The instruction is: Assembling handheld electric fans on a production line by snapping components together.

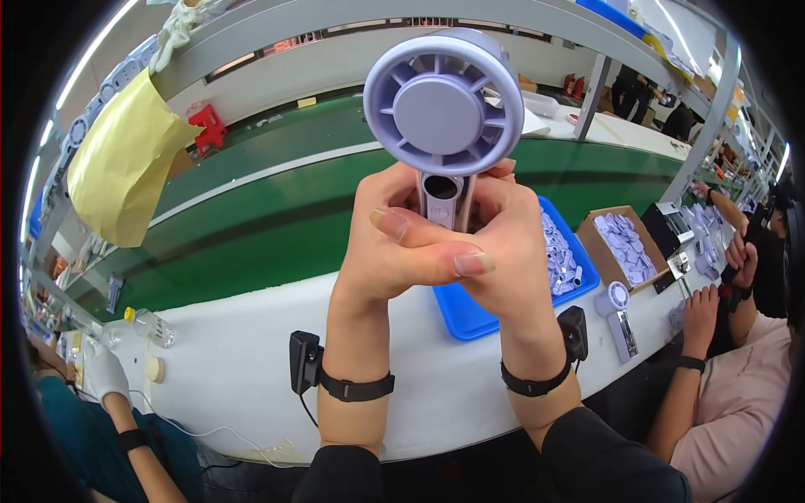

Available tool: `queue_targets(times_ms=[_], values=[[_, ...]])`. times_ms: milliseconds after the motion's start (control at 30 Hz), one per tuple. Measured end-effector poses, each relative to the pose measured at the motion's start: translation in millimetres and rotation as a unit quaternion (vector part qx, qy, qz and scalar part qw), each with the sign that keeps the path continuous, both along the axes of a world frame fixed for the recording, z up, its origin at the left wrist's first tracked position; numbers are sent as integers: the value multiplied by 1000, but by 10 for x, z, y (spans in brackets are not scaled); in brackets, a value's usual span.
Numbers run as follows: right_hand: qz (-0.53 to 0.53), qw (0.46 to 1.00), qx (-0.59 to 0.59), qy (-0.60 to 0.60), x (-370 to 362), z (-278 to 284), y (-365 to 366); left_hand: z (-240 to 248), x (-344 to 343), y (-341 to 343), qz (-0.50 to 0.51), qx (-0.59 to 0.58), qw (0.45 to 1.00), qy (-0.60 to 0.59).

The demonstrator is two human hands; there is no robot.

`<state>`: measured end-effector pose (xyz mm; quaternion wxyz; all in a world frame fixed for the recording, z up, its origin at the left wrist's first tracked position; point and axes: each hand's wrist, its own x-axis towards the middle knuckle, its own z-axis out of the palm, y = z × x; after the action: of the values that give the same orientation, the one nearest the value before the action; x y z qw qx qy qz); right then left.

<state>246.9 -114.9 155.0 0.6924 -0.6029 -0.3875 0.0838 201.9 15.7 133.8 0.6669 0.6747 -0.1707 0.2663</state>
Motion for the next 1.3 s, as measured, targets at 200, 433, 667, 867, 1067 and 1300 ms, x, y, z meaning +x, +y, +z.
queue_targets(times_ms=[200, 433, 667, 867, 1067, 1300], values=[[-89, 995, -11, -52, -58, -47, -48, -102, 139, -117, -113, -144, 981, -58], [-81, 986, -106, -99, -55, 54, -248, -72, 37, -58, -234, -219, 947, -9], [-24, 963, -227, -145, -8, 161, -380, -75, -56, 68, -110, -82, 990, -6], [35, 963, -168, -209, 106, 13, -311, -63, -71, 116, -77, -69, 994, -30], [72, 971, -175, -142, 159, 107, -395, 65, -92, -55, -34, -109, 993, 27], [24, 985, -103, -133, 201, 101, -393, -1, 23, -290, -98, -152, 981, -71]])
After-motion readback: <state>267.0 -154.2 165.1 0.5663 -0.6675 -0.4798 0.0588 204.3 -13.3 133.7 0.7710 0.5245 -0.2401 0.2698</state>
